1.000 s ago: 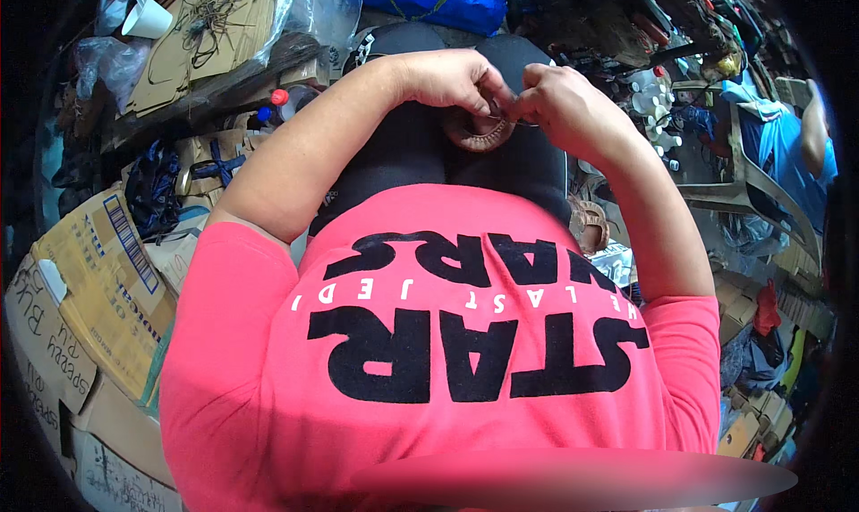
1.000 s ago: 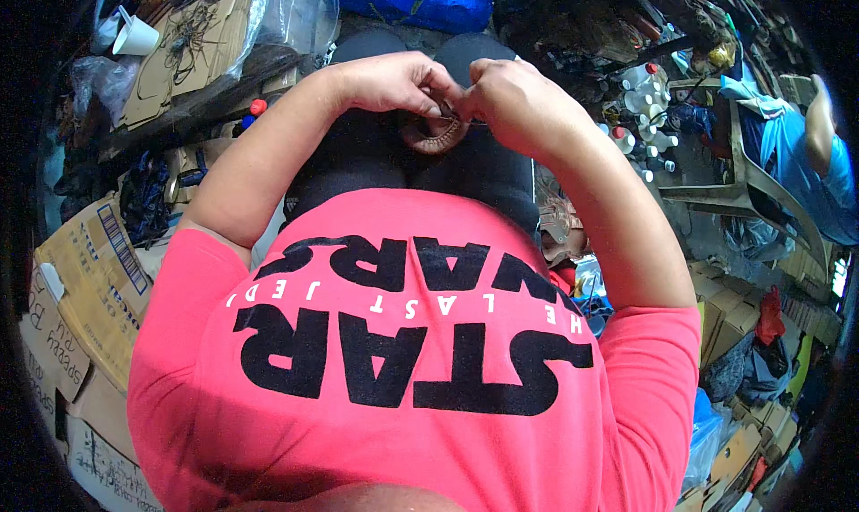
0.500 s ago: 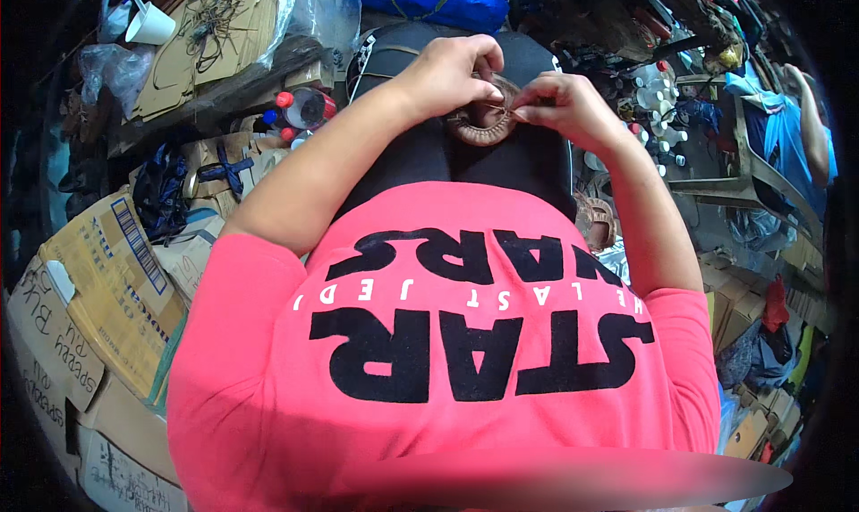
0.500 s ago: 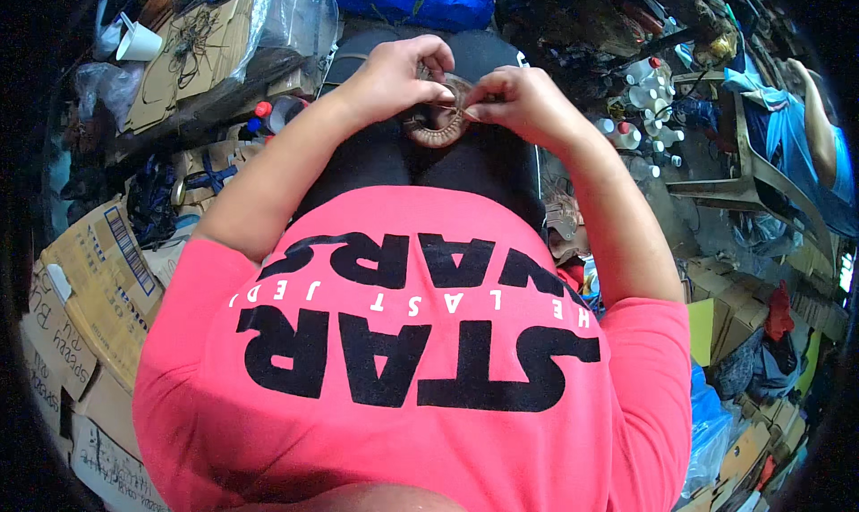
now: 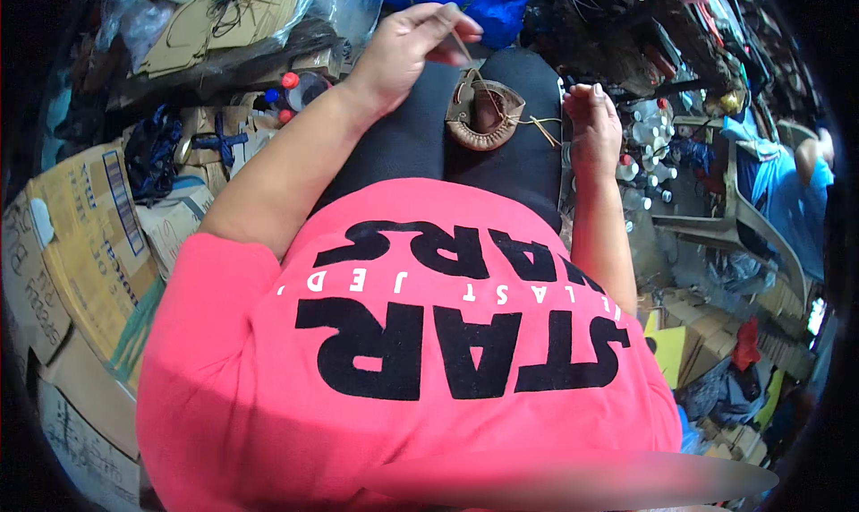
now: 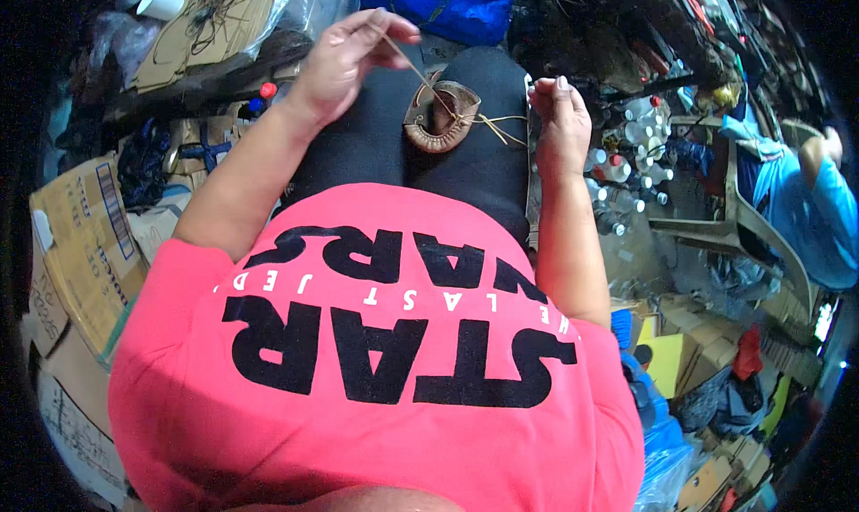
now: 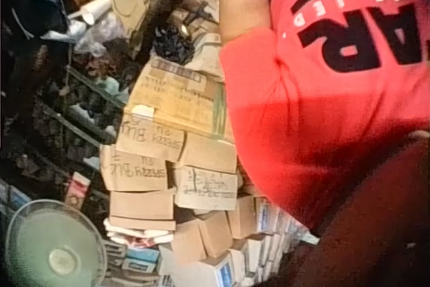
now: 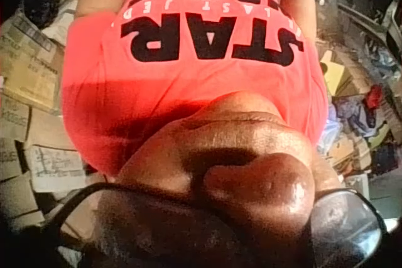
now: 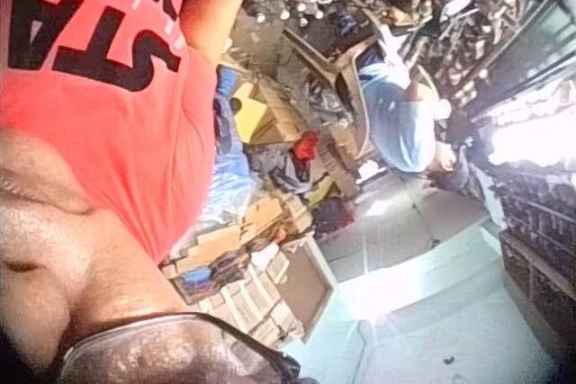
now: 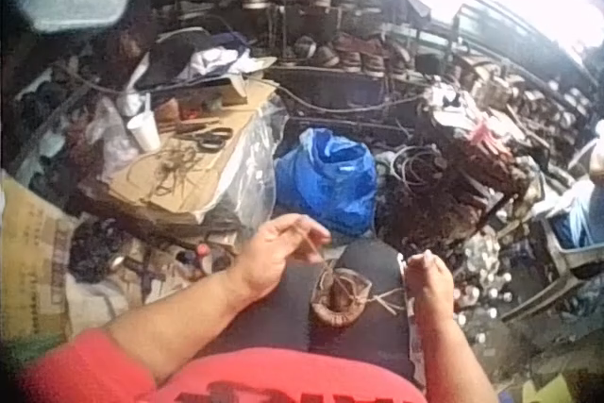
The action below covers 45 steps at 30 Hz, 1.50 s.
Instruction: Hand-stitching the edges of a brown leather shoe component using a needle and thread.
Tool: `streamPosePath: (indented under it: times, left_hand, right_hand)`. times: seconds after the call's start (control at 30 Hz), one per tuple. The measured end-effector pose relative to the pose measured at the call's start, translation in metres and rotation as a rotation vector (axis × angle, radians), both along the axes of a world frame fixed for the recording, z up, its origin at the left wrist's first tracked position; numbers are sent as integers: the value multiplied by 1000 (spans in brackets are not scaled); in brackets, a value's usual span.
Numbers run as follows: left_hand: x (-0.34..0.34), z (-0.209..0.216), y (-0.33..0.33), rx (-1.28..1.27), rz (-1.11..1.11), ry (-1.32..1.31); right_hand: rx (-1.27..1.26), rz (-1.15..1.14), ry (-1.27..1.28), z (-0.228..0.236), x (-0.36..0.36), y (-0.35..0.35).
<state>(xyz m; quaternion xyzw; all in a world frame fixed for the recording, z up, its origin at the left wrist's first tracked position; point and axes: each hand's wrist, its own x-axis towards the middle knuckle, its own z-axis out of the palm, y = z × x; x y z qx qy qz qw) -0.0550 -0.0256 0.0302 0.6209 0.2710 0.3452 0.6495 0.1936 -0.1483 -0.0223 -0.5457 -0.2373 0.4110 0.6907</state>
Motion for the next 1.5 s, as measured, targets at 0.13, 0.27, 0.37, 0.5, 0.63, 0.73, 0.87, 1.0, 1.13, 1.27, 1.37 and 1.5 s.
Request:
streamPosePath:
  times: [0.13, 0.27, 0.37, 0.5, 0.63, 0.73, 0.87, 1.0, 1.13, 1.27, 1.37, 1.5]
  left_hand:
    - [13, -2, -7, -447, -193, -392]
    - [17, 0, -12, -503, -227, -483]
    - [18, 1, -14, -560, -290, -568]
    - [15, -7, -12, -686, -307, -556]
    - [12, -11, -7, -675, -282, -468]
    - [-1, -6, 7, -792, -117, -384]
    - [-1, -14, 9, -712, -171, -359]
    - [-52, 6, 38, -162, -79, 410]
    - [-90, -4, 54, 370, -84, 573]
    - [-73, 11, 28, 756, -35, 593]
    - [-29, 0, -8, 823, -388, 527]
    - [3, -21, -28, 910, -530, 621]
  right_hand:
    - [-56, 416, -915, 30, -5, -9]
    - [-23, 355, -1078, 15, -7, -5]
    - [33, 7, -518, 4, -5, 7]
    - [158, 28, 335, 3, -9, 8]
    - [148, 209, 805, 16, -18, 3]
    - [152, 332, 654, 22, -6, -17]
    - [27, 224, 602, 10, 5, -33]
    - [-276, 342, 214, 7, 39, -55]
    - [-610, 408, -611, 1, 112, -91]
    - [-413, 439, -654, 62, 58, -26]
    - [-328, 817, -716, 88, -4, 24]
    - [-603, 1014, -1106, 87, -31, 58]
